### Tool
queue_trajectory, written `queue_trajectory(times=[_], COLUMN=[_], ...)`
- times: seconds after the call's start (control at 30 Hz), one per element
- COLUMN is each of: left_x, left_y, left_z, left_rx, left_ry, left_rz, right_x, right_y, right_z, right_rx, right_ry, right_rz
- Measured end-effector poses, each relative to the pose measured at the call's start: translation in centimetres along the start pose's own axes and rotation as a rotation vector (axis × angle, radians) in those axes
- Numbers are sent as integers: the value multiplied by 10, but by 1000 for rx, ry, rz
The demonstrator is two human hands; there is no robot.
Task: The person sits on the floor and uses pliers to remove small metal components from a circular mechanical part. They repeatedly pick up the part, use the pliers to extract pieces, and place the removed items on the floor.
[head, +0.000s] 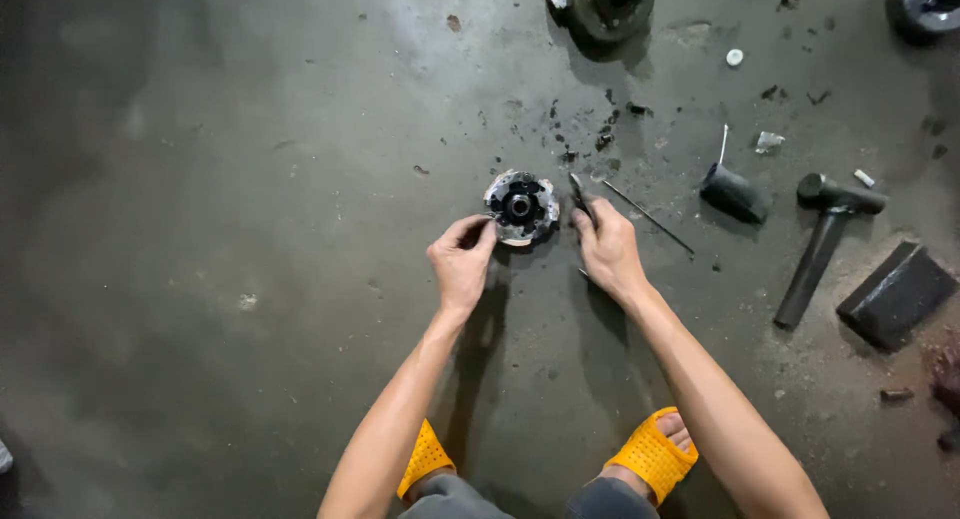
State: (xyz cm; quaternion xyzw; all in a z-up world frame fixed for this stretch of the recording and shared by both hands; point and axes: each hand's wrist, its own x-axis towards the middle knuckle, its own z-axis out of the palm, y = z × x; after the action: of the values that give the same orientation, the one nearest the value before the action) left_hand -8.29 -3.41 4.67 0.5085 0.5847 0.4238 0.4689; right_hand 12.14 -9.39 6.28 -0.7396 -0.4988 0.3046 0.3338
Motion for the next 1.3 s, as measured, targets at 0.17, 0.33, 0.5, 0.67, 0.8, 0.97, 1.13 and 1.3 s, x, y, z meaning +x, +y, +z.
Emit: queue_trajectory(times=[0.17, 0.33, 0.5, 0.67, 0.8, 0.97, 1.13, 1.3], left_x=[-6, -3, 0, 2, 4, 3, 3, 2], left_y=[0, -9, -25, -26, -28, -28, -27, -30], left_z=[15, 27, 31, 28, 27, 26, 27, 27], left_rx=[65, 189, 362, 424, 430, 422, 399, 500], left_ry=[-111, -208, -216, -223, -245, -241, -237, -255], left_rz=[113, 320, 414, 406, 410, 445, 430, 504], right_x=[-35, -53, -54, -51, -50, -53, -52, -52], right_y=[8, 18, 21, 11, 9, 6, -3, -7], right_z=[6, 24, 31, 32, 35, 39, 33, 32], right_rx=[81, 381, 478, 470, 478, 458, 445, 398], right_ry=[36, -10, -37, -56, -76, -70, -83, -93], right_rz=[94, 296, 351, 358, 373, 370, 381, 337])
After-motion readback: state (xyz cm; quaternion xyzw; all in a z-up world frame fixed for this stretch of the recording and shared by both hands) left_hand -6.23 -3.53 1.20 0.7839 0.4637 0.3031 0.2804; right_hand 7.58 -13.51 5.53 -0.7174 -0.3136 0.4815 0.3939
